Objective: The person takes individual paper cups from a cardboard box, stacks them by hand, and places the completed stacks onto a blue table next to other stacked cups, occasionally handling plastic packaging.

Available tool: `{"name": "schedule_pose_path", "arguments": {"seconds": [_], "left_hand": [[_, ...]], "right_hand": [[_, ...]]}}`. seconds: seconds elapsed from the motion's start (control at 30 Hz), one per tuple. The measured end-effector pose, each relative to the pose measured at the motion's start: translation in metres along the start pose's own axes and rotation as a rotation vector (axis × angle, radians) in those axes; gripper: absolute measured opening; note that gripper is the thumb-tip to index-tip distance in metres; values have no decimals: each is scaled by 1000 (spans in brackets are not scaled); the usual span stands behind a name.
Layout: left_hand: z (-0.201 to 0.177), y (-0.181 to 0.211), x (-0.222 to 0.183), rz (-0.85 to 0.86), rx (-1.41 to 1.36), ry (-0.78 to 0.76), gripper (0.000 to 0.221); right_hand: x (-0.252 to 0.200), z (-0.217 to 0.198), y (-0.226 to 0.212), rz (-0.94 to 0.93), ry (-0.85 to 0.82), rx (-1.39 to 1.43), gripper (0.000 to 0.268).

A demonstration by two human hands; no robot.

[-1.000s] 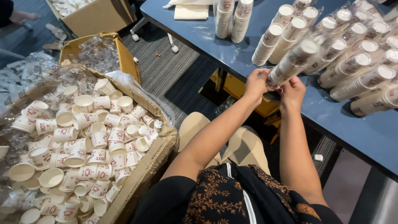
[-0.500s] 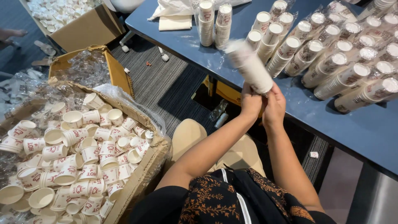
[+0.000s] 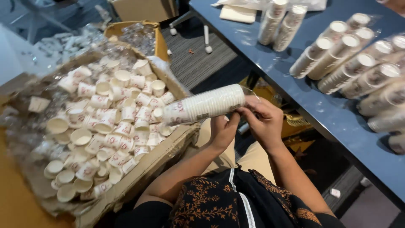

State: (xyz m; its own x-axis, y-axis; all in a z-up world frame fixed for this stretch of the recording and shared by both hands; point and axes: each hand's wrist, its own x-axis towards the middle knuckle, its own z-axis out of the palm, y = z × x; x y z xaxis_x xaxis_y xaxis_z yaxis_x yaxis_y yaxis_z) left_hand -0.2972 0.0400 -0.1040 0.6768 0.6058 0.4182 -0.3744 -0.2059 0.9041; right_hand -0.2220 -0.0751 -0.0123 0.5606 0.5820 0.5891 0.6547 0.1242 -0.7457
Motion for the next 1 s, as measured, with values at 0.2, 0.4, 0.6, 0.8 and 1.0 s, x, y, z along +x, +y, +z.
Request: {"name": "schedule_pose_path", "arguments": {"seconds": [0.2, 0.4, 0.6, 0.8, 1.0], "left_hand": [[-68, 79, -14, -11, -143, -64, 63], [-83, 51, -27, -234, -836, 89, 70], [-57, 51, -25, -5, -594, -150, 57], [-42, 52, -17, 74, -373, -319, 50], [-28, 40, -19, 270, -165, -306, 54]], "right_hand": [[1, 37, -8, -74, 11, 150, 17], [-35, 66, -7, -126, -259, 15, 18], [-62, 58, 24, 712, -164, 1052, 34], [-65, 24, 5, 903, -110, 1386, 55], [-83, 26, 24, 753, -237, 1349, 64]]}}
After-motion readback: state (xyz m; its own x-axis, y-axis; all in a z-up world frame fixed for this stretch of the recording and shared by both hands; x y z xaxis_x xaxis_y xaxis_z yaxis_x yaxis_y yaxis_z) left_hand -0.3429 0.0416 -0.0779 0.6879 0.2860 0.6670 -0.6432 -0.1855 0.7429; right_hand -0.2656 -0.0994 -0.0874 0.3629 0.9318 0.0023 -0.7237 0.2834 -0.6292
